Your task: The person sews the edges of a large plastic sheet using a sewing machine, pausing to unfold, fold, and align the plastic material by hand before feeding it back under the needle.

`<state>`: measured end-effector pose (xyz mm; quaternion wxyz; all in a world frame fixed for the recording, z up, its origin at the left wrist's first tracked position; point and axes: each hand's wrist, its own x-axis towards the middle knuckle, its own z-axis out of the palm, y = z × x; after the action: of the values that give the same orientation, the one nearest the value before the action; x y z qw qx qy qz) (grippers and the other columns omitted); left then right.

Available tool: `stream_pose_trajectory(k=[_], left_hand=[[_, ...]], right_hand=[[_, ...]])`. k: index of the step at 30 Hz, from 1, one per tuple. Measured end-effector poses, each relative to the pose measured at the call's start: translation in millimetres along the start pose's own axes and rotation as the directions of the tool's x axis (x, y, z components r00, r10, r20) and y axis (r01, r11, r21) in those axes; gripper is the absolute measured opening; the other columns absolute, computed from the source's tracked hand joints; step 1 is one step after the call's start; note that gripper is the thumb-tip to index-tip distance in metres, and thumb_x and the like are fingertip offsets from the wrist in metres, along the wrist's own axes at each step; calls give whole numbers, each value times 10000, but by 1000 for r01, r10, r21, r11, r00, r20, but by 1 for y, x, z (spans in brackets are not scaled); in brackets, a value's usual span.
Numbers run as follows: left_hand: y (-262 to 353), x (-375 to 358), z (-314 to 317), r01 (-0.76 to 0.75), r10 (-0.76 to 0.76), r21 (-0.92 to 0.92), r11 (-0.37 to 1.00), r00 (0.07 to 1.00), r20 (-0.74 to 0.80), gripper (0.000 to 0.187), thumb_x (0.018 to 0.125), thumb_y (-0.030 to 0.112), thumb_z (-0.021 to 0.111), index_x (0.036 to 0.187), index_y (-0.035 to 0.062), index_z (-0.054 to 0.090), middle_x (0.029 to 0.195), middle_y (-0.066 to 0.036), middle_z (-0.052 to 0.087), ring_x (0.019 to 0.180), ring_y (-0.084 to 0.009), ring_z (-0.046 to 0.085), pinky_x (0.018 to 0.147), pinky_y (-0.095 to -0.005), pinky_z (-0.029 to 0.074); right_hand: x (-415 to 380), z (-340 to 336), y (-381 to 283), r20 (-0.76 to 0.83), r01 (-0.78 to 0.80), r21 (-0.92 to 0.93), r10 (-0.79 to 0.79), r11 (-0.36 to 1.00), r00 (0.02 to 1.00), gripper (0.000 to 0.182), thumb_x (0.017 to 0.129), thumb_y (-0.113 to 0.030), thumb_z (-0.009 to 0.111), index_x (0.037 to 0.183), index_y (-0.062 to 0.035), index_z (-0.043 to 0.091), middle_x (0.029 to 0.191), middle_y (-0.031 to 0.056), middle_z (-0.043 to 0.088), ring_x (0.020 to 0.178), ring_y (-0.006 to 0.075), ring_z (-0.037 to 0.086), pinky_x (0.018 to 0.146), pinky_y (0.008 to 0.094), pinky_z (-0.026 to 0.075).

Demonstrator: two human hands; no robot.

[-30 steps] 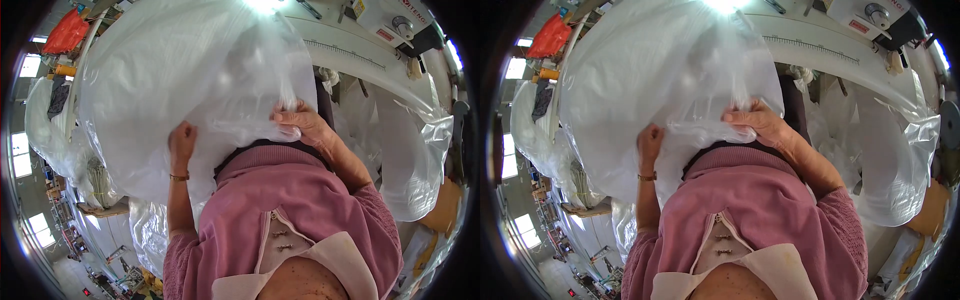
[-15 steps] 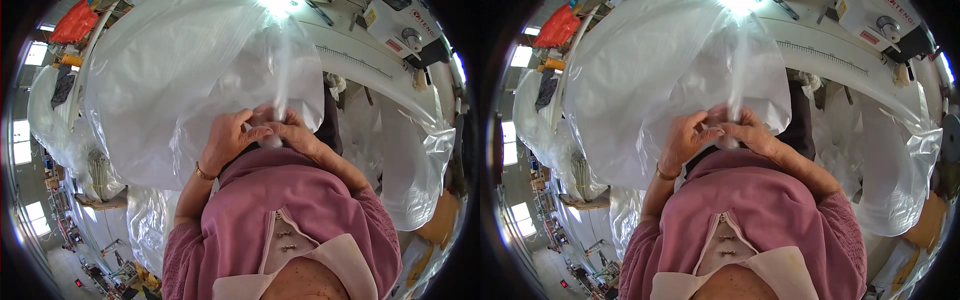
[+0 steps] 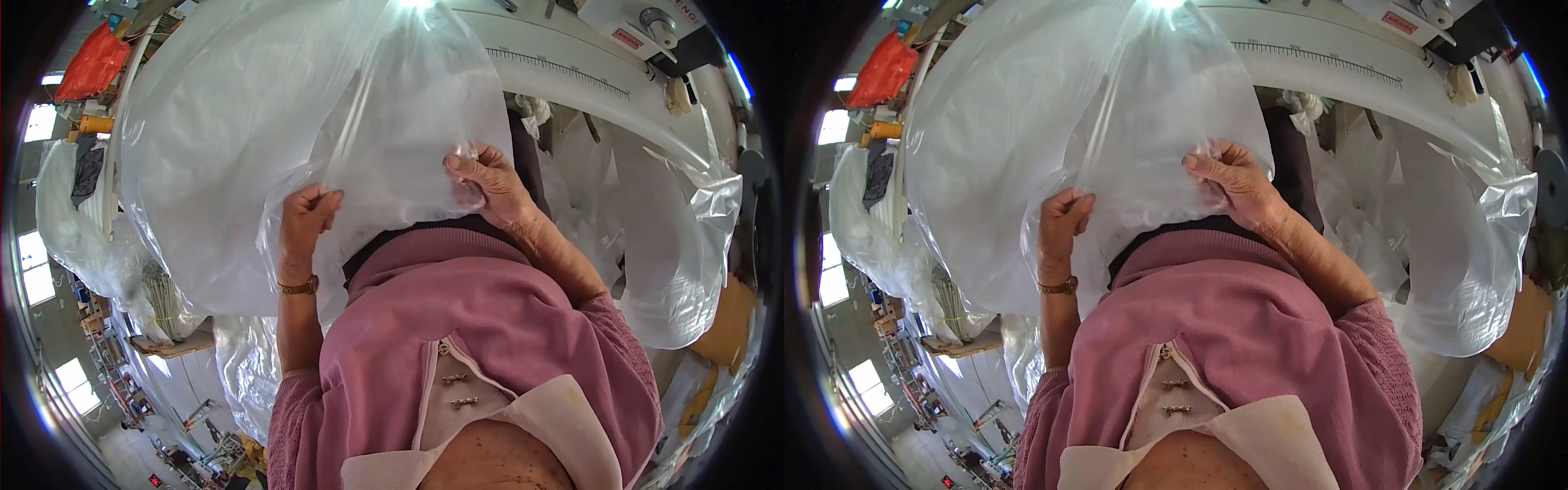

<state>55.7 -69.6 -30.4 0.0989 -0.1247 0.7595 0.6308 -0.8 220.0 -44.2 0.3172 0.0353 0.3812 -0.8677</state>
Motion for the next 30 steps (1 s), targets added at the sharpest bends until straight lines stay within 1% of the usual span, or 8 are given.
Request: stream_pose_trajectory(k=[8,11,14,18,20,25,27,30], left_hand=[[8,4,-7,71,-57,104,992,989,-137,275,871,238,700,677,96,567,541,48,489,470,-21,415,432,-193,286],[5,4,-3,62,-45,171,983,994,-102,277,876,237,694,681,88,567,536,39,499,466,-21,432,421,-194,298],[0,7,1,43,-26,190,981,995,-93,282,883,232,684,681,77,565,526,34,504,457,-20,432,412,-197,302],[-2,10,3,85,-36,262,961,982,-186,289,891,209,668,667,63,557,517,31,509,440,-23,412,415,-202,301],[-7,13,4,62,-11,262,963,981,-192,291,890,207,671,664,62,560,522,27,513,436,-26,424,404,-199,301],[-10,15,11,5,50,293,956,982,-182,292,891,188,668,659,53,553,531,16,531,428,-31,439,388,-209,305],[-7,10,16,-48,122,371,927,976,-179,310,895,187,665,658,28,543,526,-14,537,422,-50,453,396,-226,321],[6,-4,22,-169,315,597,784,938,-148,270,902,193,661,737,-8,589,536,-47,548,429,-66,477,407,-246,352]], right_hand=[[-9,1,-15,7,186,-191,-188,964,982,115,898,-166,678,858,-75,621,632,-45,470,471,20,341,394,203,254],[-25,17,-30,-10,297,-406,-329,864,944,137,918,-163,656,852,-51,611,644,-41,493,469,13,341,402,206,256],[-36,14,-40,120,505,-661,-586,555,801,202,946,-169,619,828,-7,599,637,-43,523,468,2,362,413,198,263],[-34,-20,-25,-14,362,-694,-515,622,857,233,965,-180,588,813,-4,605,591,-54,492,459,1,364,414,197,265],[-28,-43,-8,-201,150,-762,-450,630,870,264,976,-211,570,815,-6,613,554,-67,449,449,-1,358,413,196,263],[-42,-46,-16,-113,280,-703,-491,654,864,280,974,-209,559,770,-22,601,517,-55,434,423,21,336,423,204,284],[-45,-52,-19,-58,431,-666,-619,608,783,280,973,-180,543,742,-26,584,511,-42,441,418,33,335,428,209,292],[-38,-77,-23,-229,150,-816,-551,558,802,255,961,-152,535,739,-32,577,517,-42,440,436,35,358,438,218,298]])
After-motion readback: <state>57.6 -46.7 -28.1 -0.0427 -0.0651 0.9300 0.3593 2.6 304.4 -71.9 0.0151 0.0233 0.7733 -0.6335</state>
